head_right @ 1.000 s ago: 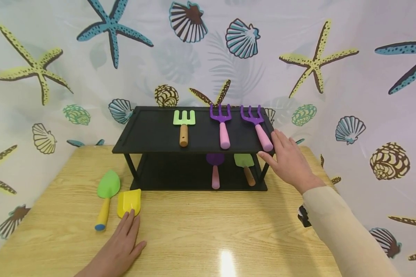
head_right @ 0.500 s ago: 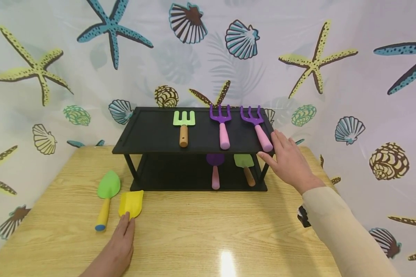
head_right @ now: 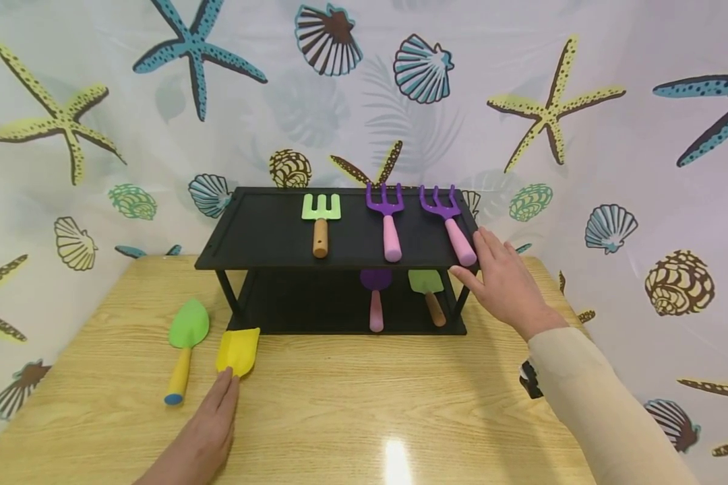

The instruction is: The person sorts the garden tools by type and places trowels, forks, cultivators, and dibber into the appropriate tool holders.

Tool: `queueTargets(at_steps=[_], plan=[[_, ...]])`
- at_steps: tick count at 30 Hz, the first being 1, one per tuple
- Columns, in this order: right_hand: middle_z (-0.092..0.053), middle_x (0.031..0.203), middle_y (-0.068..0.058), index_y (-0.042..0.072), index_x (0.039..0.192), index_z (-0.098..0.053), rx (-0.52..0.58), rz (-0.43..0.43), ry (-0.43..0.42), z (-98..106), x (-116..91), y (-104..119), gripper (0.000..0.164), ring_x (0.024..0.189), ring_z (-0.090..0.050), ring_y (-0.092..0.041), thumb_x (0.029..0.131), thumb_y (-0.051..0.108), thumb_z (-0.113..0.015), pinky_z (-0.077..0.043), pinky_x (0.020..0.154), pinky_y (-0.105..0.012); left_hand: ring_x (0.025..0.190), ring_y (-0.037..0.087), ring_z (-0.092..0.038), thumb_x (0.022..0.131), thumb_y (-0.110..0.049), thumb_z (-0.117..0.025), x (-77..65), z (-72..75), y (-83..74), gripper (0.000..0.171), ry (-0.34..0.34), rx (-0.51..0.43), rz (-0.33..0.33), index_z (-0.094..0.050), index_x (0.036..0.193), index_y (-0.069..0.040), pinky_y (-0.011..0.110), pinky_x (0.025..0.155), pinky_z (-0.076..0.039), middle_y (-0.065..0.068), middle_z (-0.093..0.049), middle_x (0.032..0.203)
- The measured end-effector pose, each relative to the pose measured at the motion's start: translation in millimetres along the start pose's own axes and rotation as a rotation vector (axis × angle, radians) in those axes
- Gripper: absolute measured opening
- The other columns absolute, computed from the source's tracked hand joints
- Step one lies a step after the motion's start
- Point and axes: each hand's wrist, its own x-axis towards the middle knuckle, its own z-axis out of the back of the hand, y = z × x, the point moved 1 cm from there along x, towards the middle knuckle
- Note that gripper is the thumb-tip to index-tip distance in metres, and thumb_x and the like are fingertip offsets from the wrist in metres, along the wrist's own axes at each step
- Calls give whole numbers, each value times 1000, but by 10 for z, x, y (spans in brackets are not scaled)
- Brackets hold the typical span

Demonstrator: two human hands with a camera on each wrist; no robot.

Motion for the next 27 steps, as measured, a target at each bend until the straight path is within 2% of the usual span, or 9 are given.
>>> queueTargets(at_steps=[2, 5, 10, 13, 16, 17, 23, 25, 27], plan=[[-9, 151, -16, 8, 145, -5, -1, -1, 1, -1, -5, 0, 80, 137, -13, -36, 89, 58, -33, -9, 112, -50, 124, 37, -39, 94, -5, -26, 25, 28, -8, 40, -41, 71, -50, -42, 123, 16, 38, 95, -43, 33, -37, 131], [-9, 150, -16, 8, 145, -5, -4, -2, 0, -2, -12, -2, 80, 137, -13, -36, 89, 59, -32, -9, 112, -50, 121, 38, -42, 92, -5, 3, 70, 68, -19, 60, -92, 222, -148, -45, 120, 17, 37, 96, -43, 33, -42, 127], [-10, 150, -16, 8, 145, -6, -5, -3, 1, 1, -16, -3, 80, 137, -13, -36, 89, 59, -32, -9, 112, -50, 123, 41, -39, 89, 3, 7, 172, 126, -43, 62, -22, 376, -248, -45, 120, 18, 38, 100, -39, 36, -39, 128], [-10, 150, -16, 7, 145, -6, -3, -3, 3, -3, -13, -8, 80, 137, -14, -36, 89, 59, -32, -9, 112, -50, 124, 40, -39, 89, 3, 8, 238, 144, -65, 62, -31, 341, -234, -43, 122, 18, 37, 100, -40, 35, -38, 130], [-9, 151, -16, 7, 145, -6, -1, -2, 3, -9, -7, -15, 80, 137, -14, -36, 89, 59, -32, -9, 112, -50, 123, 37, -41, 91, -1, 7, 316, 140, -84, 62, -85, 242, -194, -42, 123, 17, 35, 95, -44, 33, -39, 131], [-9, 151, -15, 8, 145, -6, -1, -3, 3, -10, -5, -18, 80, 137, -13, -36, 89, 59, -32, -9, 112, -50, 122, 36, -43, 92, -3, 5, 354, 131, -91, 60, -120, 172, -169, -43, 123, 16, 34, 93, -45, 32, -40, 130], [-8, 151, -14, 8, 145, -6, -5, -1, -7, -14, 4, -34, 80, 137, -14, -36, 89, 60, -31, -9, 112, -49, 120, 38, -45, 91, 2, -6, 571, 96, -131, 51, -171, 210, -230, -45, 121, 17, 35, 94, -45, 32, -43, 126], [-9, 151, -14, 8, 145, -6, -2, -2, -9, -18, 5, -35, 81, 137, -13, -35, 89, 60, -31, -9, 112, -49, 121, 37, -44, 91, 5, -10, 635, 98, -149, 47, -164, 228, -246, -43, 122, 17, 35, 94, -45, 32, -42, 128], [-9, 151, -14, 8, 145, -6, -1, 2, -12, -19, 8, -31, 81, 137, -13, -35, 89, 60, -32, -9, 112, -49, 122, 37, -43, 91, 8, -21, 707, 102, -167, 39, -163, 163, -231, -43, 123, 17, 35, 93, -45, 32, -41, 129]])
